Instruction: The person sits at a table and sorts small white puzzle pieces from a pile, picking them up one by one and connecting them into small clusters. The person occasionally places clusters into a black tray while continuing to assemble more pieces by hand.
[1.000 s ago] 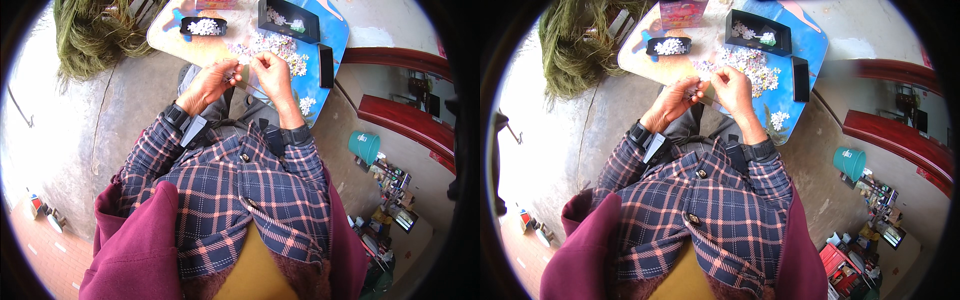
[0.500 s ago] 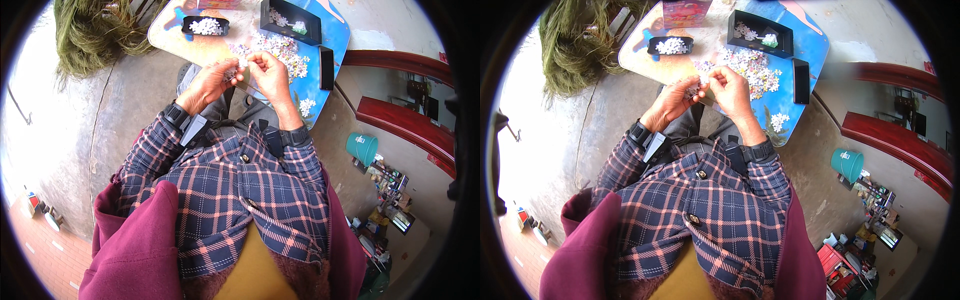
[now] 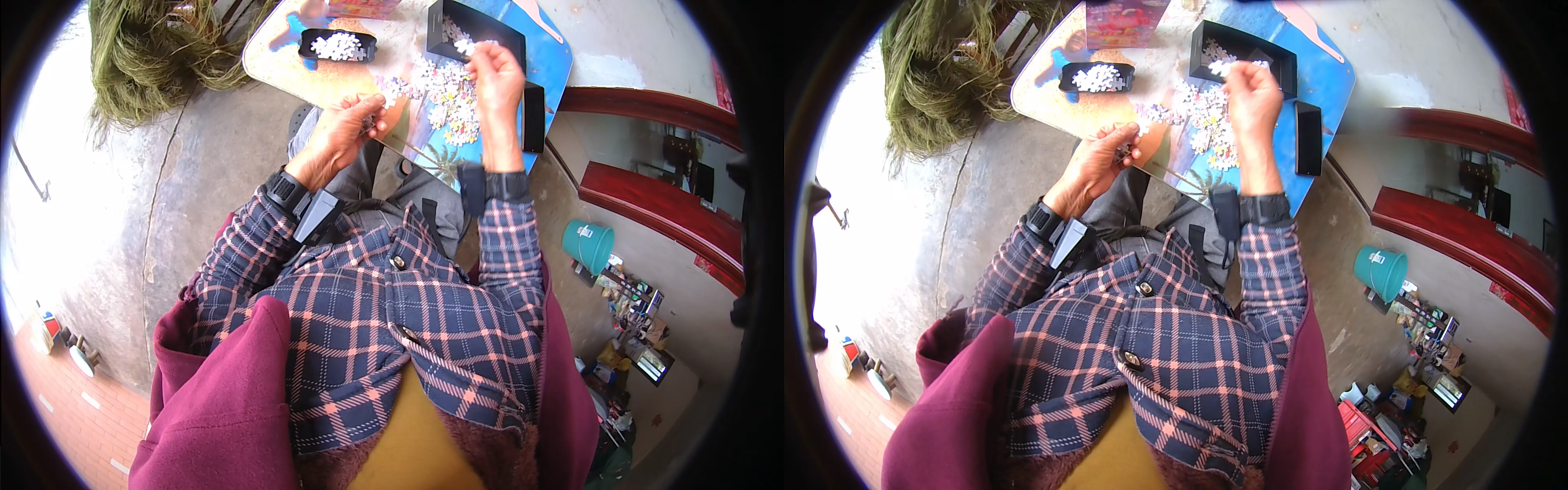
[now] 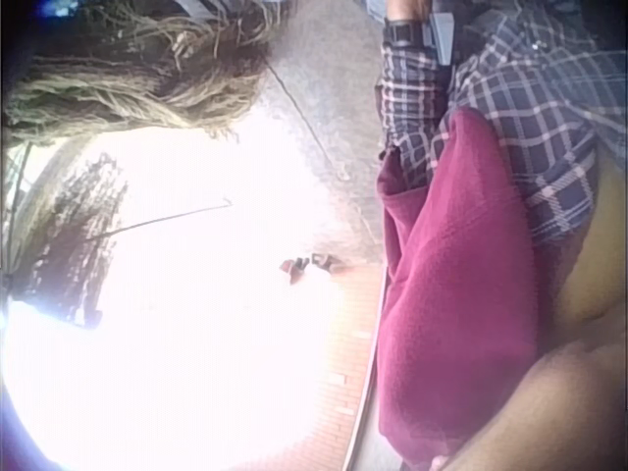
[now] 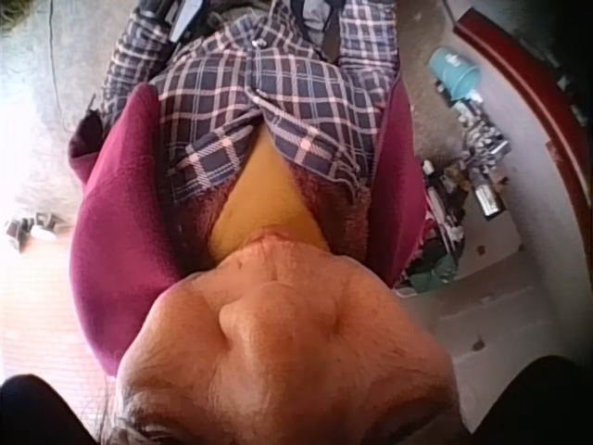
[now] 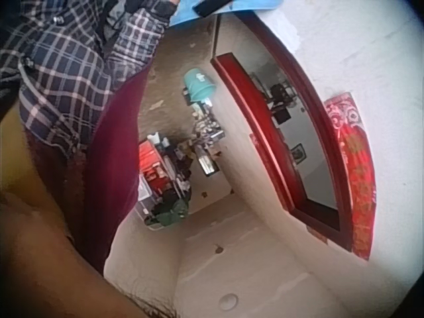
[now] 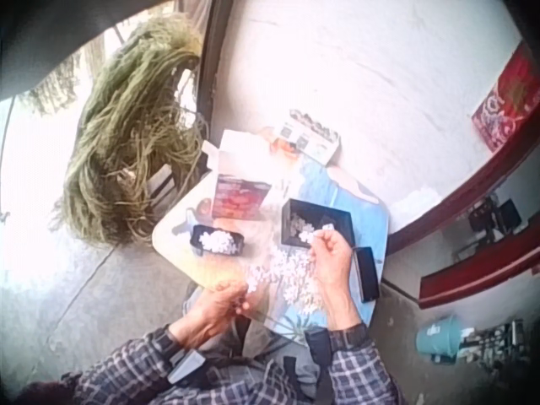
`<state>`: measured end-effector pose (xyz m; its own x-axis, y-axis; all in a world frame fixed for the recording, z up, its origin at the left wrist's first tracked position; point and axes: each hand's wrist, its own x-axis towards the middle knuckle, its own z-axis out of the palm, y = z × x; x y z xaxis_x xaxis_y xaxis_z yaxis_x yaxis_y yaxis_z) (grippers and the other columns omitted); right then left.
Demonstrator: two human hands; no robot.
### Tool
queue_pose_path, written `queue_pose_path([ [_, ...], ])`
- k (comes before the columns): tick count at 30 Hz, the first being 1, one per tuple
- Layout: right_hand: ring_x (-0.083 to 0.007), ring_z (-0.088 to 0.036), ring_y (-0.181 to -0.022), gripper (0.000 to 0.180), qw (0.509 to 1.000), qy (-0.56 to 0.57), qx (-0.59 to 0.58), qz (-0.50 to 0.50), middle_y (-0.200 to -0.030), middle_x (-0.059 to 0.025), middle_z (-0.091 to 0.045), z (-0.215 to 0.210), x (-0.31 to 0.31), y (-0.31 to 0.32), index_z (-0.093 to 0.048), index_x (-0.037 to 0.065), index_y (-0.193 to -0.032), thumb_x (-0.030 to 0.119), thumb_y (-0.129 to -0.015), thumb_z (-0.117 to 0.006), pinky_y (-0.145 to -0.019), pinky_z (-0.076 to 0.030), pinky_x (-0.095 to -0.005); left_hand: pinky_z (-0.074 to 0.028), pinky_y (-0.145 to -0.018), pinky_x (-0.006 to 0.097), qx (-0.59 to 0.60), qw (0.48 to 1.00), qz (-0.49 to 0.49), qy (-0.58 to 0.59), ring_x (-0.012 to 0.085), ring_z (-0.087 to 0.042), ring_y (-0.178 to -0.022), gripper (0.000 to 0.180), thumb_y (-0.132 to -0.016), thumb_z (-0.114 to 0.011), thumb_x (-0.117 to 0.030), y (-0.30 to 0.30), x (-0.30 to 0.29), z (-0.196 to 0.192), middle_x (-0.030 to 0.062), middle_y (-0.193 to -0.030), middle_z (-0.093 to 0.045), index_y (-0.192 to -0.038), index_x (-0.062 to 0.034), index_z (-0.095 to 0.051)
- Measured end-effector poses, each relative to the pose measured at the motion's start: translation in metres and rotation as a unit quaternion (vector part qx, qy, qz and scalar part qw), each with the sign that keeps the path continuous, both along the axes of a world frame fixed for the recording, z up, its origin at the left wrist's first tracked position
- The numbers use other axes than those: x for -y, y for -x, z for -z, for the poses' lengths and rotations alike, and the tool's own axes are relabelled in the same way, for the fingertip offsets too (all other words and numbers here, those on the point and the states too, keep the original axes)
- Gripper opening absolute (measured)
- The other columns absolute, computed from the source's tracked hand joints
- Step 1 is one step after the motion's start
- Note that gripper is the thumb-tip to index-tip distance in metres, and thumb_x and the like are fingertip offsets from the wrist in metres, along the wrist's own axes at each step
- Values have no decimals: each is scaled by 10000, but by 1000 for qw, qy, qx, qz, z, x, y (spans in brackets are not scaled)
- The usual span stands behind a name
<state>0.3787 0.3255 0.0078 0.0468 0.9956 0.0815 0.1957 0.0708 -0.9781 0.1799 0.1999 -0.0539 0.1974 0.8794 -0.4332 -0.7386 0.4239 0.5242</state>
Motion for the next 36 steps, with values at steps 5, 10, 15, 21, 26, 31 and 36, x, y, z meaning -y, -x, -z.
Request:
queue_pose_path([
  [5, -86, -590, -654, 197, 999, 25, 34, 22, -823, -51, -663, -5, -28, 5, -638, -27, -1040, 36, -857, -671, -577, -452, -196, -415, -553, 210, -18, 1000, -4, -6, 94, -584, -646, 136, -913, -667, -204, 3, 0, -2, 2, -763, -628, -847, -90, -633],
  [10, -58, -542, -658, 185, 979, 105, 13, -174, -802, 2, -646, 8, 35, 20, -671, 13, -1032, 145, -902, -667, -604, -442, -205, -400, -551, 206, -37, 999, -2, -27, 80, -576, -638, 150, -915, -666, -215, 6, -1, -2, -11, -754, -623, -836, -91, -638],
  [15, -47, -544, -675, 172, 963, 154, 20, -221, -792, 14, -641, 12, 69, 29, -663, -1, -990, 154, -915, -656, -612, -443, -203, -387, -547, 208, -50, 998, 6, -26, 73, -567, -627, 153, -916, -664, -219, 3, 0, -5, -20, -740, -614, -823, -100, -642],
  [21, -39, -529, -661, 126, 956, 151, 34, -250, -768, 32, -617, 16, 75, 31, -650, 15, -907, 140, -916, -648, -604, -436, -201, -375, -539, 211, -56, 998, 1, -42, 75, -560, -621, 164, -913, -668, -226, 4, 0, -7, -29, -718, -595, -804, -109, -630],
  [26, -33, -519, -645, 126, 953, 172, 9, -248, -747, 46, -597, 20, 79, 34, -637, 29, -867, 145, -917, -644, -583, -427, -200, -358, -525, 213, -64, 997, -6, -36, 78, -559, -615, 184, -900, -685, -242, 5, 0, -8, -31, -706, -586, -780, -121, -614],
  [31, -30, -517, -650, 134, 949, 182, 7, -258, -750, 46, -600, 18, 83, 36, -634, 32, -858, 151, -919, -645, -584, -428, -198, -346, -502, 215, -73, 997, -11, -29, 79, -556, -584, 197, -886, -703, -249, 7, 0, -10, -29, -684, -586, -765, -125, -609],
  [36, -31, -523, -655, 130, 948, 193, 16, -252, -764, 38, -607, 16, 84, 38, -630, 27, -882, 151, -919, -647, -588, -432, -197, -345, -493, 216, -57, 998, -12, -32, 79, -551, -569, 196, -884, -706, -248, 8, 0, -10, -25, -676, -589, -764, -124, -613],
])
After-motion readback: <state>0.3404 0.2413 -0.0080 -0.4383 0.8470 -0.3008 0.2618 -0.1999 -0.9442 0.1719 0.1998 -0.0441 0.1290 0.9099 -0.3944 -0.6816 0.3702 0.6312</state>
